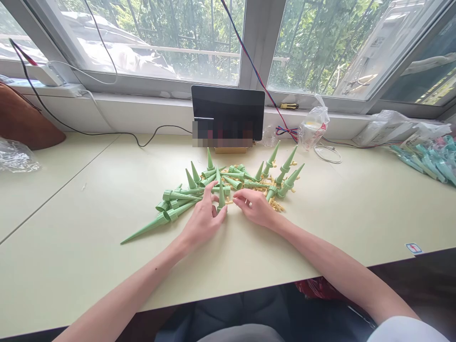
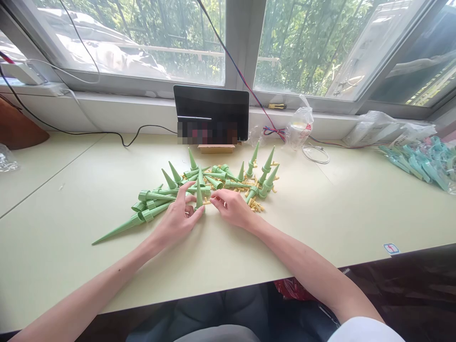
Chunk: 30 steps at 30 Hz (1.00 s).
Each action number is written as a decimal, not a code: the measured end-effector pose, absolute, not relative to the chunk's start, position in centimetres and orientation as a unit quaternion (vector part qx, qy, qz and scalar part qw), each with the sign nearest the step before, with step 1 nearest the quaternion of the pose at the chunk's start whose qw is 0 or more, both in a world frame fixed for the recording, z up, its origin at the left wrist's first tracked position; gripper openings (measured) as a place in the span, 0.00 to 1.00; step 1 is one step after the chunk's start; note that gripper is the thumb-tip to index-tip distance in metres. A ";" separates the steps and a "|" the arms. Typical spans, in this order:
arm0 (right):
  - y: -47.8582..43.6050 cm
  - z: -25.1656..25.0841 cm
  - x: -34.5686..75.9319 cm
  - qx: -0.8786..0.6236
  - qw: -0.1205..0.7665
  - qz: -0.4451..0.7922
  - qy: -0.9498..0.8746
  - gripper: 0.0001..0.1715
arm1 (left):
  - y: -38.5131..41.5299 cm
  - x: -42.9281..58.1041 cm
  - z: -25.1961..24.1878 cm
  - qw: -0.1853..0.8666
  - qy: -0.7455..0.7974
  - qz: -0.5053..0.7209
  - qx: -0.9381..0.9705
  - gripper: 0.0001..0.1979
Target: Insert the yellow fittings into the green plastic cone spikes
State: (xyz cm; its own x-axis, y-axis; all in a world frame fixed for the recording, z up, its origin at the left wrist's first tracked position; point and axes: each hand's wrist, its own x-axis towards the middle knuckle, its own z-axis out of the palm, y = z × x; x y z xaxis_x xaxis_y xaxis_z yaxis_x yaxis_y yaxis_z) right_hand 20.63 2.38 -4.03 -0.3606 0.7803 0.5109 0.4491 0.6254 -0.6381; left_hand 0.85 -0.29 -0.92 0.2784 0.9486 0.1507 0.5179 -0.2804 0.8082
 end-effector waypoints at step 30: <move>2.2 -3.8 20.5 -0.361 0.401 0.180 -0.823 0.11 | -0.3 0.7 -0.7 0.361 0.518 0.307 0.712 0.32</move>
